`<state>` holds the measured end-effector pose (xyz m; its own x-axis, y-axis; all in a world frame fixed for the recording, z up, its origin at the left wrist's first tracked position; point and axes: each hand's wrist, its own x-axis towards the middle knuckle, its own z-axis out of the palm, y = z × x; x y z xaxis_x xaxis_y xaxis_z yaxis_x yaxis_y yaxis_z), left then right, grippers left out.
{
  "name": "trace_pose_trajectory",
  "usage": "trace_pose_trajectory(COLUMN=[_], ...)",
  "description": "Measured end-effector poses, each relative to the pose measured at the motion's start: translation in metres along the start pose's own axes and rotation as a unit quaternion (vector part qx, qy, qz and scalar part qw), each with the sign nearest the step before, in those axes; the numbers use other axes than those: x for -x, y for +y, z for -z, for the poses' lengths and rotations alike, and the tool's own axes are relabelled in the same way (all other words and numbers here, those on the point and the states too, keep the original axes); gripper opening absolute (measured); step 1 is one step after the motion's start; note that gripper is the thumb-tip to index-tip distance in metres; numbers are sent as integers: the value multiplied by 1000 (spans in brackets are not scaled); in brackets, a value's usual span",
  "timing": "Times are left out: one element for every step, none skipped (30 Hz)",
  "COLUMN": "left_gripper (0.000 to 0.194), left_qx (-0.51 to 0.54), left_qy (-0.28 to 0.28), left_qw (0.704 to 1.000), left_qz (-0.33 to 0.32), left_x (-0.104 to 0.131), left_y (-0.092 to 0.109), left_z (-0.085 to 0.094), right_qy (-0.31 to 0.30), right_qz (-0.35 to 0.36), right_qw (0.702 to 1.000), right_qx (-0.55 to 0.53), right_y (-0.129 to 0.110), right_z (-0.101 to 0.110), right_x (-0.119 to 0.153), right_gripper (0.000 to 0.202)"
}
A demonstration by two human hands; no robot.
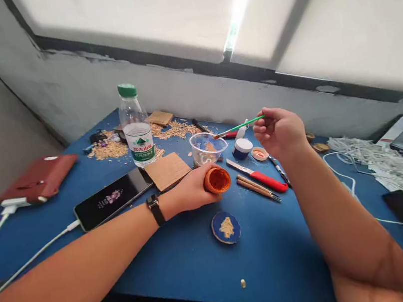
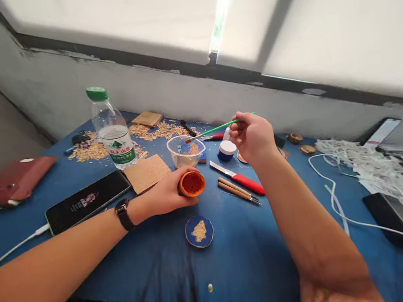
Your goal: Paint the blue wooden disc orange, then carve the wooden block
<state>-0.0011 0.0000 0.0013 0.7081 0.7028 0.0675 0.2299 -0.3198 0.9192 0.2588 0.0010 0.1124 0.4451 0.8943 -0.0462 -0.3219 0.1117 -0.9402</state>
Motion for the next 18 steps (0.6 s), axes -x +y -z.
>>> trace_pose_trajectory(left_gripper=[63, 62, 61, 60, 59, 57, 54, 52, 50, 50, 49, 49, 50, 52, 54, 55, 57, 57], left_qx=[-3, -5, -6, -7, -6, -5, -6, -9, -14, -14, -13, -10, -7, -5, -6, -9, -16, -24], left_qy=[4, 7, 9, 8, 4, 2, 2, 4, 6, 7, 4, -1, -8, -17, -24, -29, -32, -31], left_qw=[1000, 1000, 1000, 1000, 1000, 1000, 999, 999, 998, 998, 997, 996, 995, 994, 992, 990, 988, 986], left_qz=[1, -1, -4, -10, -18, -28, -38, -48, -58, -66, -74, -84, -95, -107, -121, -136, -150, -162], left_x=[1, 2, 3, 4, 5, 7, 8, 9, 11, 12, 13, 15, 16, 18, 20, 22, 24, 26], left_y=[1, 2, 4, 6, 8, 10, 12, 15, 16, 18, 19, 20, 20, 20, 21, 21, 21, 22], left_z=[1, 2, 3, 3, 3, 2, 1, 0, -3, -5, -9, -12, -15, -19, -21, -23, -25, -25], right_qy=[-4, -8, -12, -18, -22, -25, -26, -25, -22, -18, -12, -5, 3, 11, 19, 23, 23, 21], right_qz=[4, 9, 14, 20, 26, 33, 38, 41, 43, 45, 48, 53, 61, 70, 82, 95, 108, 122], right_qw=[1000, 1000, 1000, 1000, 999, 999, 999, 999, 999, 999, 999, 998, 998, 997, 996, 995, 994, 992], right_qx=[1, 0, -2, -4, -8, -13, -18, -23, -25, -24, -23, -20, -18, -17, -19, -23, -26, -29], right_y=[1, 2, 4, 7, 9, 12, 15, 18, 21, 24, 27, 29, 32, 33, 35, 36, 36, 37], right_z=[4, 8, 14, 20, 26, 33, 39, 44, 49, 52, 55, 56, 57, 58, 59, 60, 62, 65], right_x=[3, 7, 11, 17, 23, 30, 38, 46, 55, 63, 72, 80, 88, 95, 102, 107, 112, 116], right_gripper=[38, 40, 41, 42, 43, 43, 43, 43, 42, 41, 39, 38, 36, 34, 31, 28, 25, 22])
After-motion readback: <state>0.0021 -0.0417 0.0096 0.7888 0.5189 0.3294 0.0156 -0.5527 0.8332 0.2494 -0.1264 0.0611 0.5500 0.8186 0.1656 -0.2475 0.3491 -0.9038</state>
